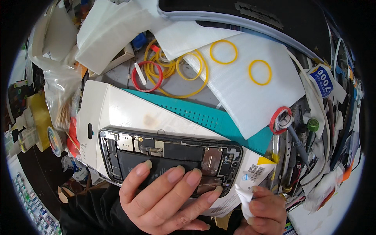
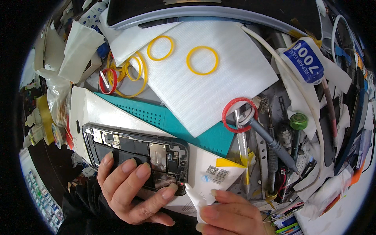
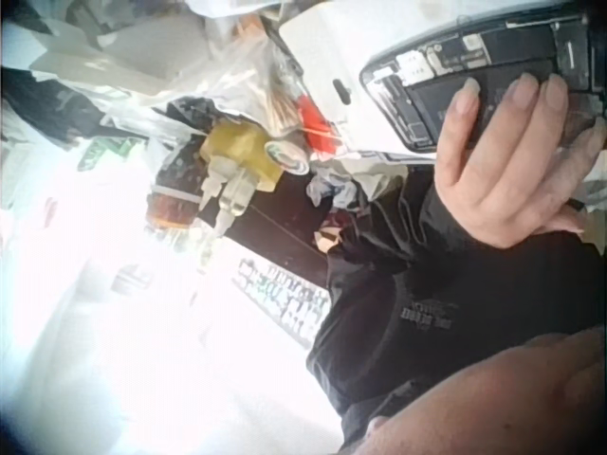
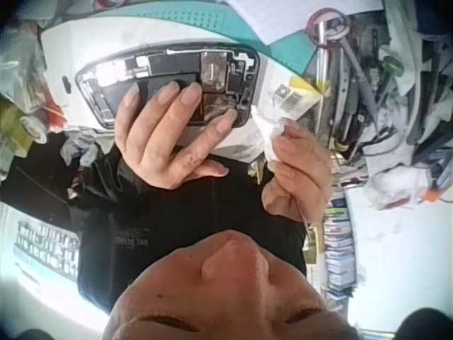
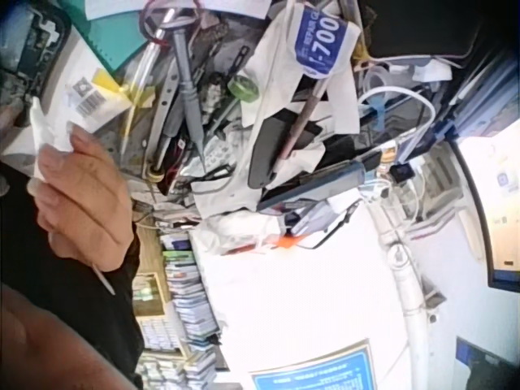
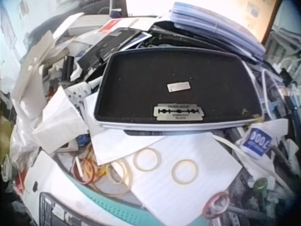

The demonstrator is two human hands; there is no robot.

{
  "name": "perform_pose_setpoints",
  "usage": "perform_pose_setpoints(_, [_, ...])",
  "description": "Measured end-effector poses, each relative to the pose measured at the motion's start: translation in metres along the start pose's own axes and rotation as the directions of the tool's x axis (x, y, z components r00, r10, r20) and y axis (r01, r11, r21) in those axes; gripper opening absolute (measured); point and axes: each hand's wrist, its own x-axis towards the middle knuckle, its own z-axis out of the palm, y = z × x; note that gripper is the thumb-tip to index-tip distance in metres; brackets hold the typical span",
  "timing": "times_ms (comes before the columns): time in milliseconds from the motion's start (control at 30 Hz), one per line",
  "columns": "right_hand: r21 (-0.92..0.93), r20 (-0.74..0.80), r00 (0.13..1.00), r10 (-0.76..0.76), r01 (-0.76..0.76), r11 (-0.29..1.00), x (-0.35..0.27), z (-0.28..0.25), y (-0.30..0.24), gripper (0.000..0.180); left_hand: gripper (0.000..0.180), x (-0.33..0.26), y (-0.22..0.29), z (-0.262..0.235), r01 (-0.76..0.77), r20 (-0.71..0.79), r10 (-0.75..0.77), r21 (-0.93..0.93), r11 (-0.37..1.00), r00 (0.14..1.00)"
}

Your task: The person holds a disassembled smartphone and uses a metal spudger to pry and adjust internal components. They then place the screen assembly back onto the phone body and press along the edges to seat it.

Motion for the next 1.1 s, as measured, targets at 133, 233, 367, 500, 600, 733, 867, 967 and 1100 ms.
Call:
perform_pose_setpoints(133, [0.005, 0.045, 0.999, -0.002, 0.002, 1.0, 0.001, -0.001, 0.002, 0.015, 0.064, 0.003, -0.005, 0.008, -0.047, -0.047, 0.048, 0.021, 0.999, 0.998])
perform_pose_setpoints(233, [0.009, 0.044, 0.999, -0.008, 0.008, 1.0, 0.001, 0.0, 0.003, 0.014, 0.062, 0.007, -0.007, 0.009, -0.071, -0.073, 0.073, 0.024, 0.997, 0.995])
perform_pose_setpoints(367, [0.012, 0.077, 0.996, -0.035, 0.034, 0.999, 0.002, -0.003, 0.005, 0.012, 0.06, 0.003, -0.009, 0.012, -0.077, -0.09, 0.078, 0.021, 0.997, 0.993])
perform_pose_setpoints(500, [0.007, 0.129, 0.99, -0.053, 0.052, 0.999, 0.004, -0.005, 0.007, 0.012, 0.059, 0.002, -0.008, 0.01, -0.066, -0.068, 0.067, 0.007, 0.998, 0.995])
perform_pose_setpoints(600, [0.008, 0.117, 0.99, -0.074, 0.073, 0.997, 0.004, -0.005, 0.009, 0.013, 0.059, 0.004, -0.01, 0.01, -0.086, -0.079, 0.086, 0.002, 0.996, 0.993])
perform_pose_setpoints(733, [0.023, 0.11, 0.988, -0.107, 0.105, 0.994, 0.0, -0.005, 0.012, 0.014, 0.059, 0.004, -0.009, 0.009, -0.067, -0.069, 0.067, 0.002, 0.998, 0.995])
perform_pose_setpoints(867, [-0.008, 0.137, 0.987, -0.084, 0.086, 0.996, -0.005, -0.008, 0.013, 0.015, 0.059, 0.002, -0.005, 0.008, -0.039, -0.056, 0.039, 0.006, 0.999, 0.998])
perform_pose_setpoints(967, [0.01, 0.165, 0.984, -0.063, 0.063, 0.998, 0.004, -0.012, 0.009, 0.017, 0.058, 0.002, -0.004, 0.008, -0.029, -0.061, 0.029, 0.008, 1.0, 0.998])
perform_pose_setpoints(1100, [0.191, 0.317, 0.915, 0.249, -0.319, 0.928, 0.015, -0.02, 0.007, 0.022, 0.059, 0.003, -0.004, 0.011, -0.021, -0.087, 0.022, 0.01, 1.0, 0.996])
